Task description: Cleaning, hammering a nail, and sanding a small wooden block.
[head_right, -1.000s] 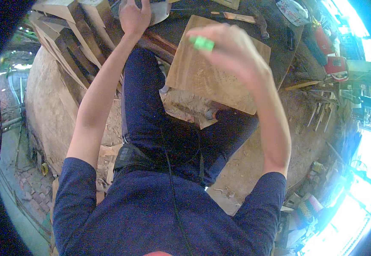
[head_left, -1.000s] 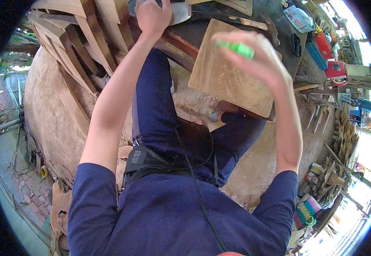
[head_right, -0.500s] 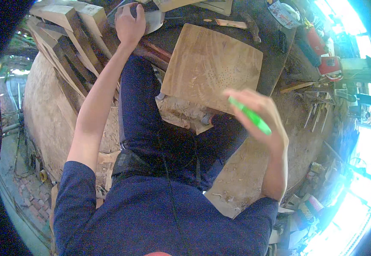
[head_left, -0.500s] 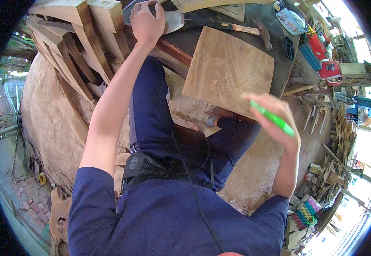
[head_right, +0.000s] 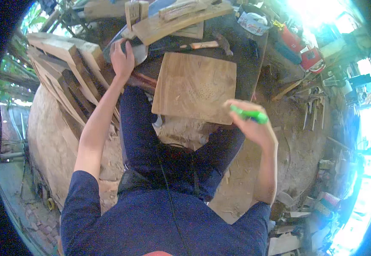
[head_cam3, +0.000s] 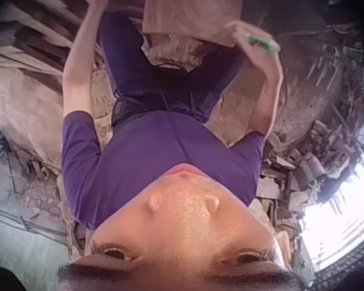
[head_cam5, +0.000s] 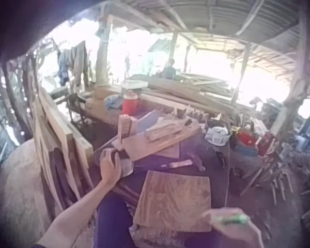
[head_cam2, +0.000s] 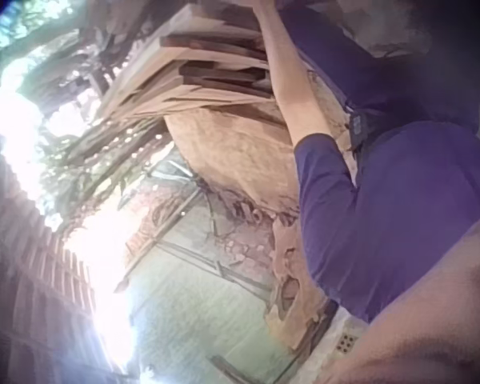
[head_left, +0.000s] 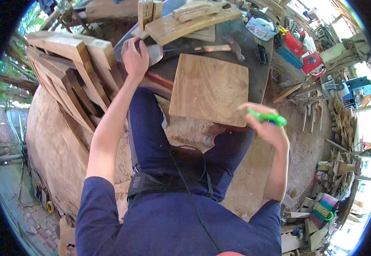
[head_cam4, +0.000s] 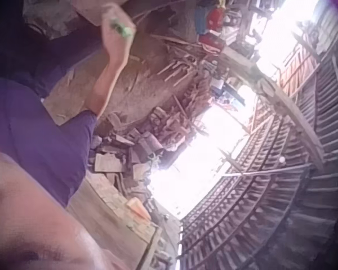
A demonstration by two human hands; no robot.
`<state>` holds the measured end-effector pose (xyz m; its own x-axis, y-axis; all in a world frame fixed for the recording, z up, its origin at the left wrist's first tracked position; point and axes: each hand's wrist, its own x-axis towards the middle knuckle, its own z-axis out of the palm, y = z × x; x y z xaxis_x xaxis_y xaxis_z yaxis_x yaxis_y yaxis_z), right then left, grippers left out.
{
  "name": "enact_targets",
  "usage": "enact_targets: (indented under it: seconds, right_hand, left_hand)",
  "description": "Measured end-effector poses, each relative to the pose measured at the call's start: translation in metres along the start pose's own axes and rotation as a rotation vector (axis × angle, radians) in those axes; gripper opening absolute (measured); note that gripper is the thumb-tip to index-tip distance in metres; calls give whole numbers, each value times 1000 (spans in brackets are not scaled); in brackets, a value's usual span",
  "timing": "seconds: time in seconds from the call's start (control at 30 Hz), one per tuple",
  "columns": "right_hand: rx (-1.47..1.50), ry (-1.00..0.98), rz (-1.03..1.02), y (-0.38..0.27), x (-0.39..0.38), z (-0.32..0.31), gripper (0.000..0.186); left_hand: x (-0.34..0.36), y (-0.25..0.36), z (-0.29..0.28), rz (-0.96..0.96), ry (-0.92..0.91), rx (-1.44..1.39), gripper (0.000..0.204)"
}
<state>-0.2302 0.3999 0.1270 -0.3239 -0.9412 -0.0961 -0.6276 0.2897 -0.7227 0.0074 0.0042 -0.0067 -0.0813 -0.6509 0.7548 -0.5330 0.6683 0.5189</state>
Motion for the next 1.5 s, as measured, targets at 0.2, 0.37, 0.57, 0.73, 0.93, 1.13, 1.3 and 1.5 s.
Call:
enact_targets:
  seconds: [0.2, 0.37, 0.57, 0.73, 0.93, 1.13, 1.3, 1.5]
  right_hand:
    - [72, -52, 46, 12, -10, -3, 27]
    - [48, 121, -116, 4, 3, 7, 27]
    - [201, 212, -253, 22, 33, 49, 30]
    - [-142, 792, 6, 45, 71, 37, 33]
    - [149, 869, 35, 65, 79, 64, 32]
    - [651, 957, 60, 79, 76, 84, 20]
    - [653, 966, -88, 87, 79, 87, 28]
    - [736, 926, -146, 89, 77, 88, 26]
  left_hand:
    - [5, 50, -25, 426, -68, -82, 30]
    - [-2, 82, -16, 542, -406, -92, 27]
    - [6, 84, -2, 585, -604, 173, 41]
    - [10, 86, 9, 649, -641, 334, 38]
    - [20, 87, 14, 773, -625, 501, 39]
    - [39, 101, 3, 933, -474, 438, 37]
    - [53, 117, -2, 954, -523, 510, 34]
    - [53, 135, -5, 976, -540, 382, 32]
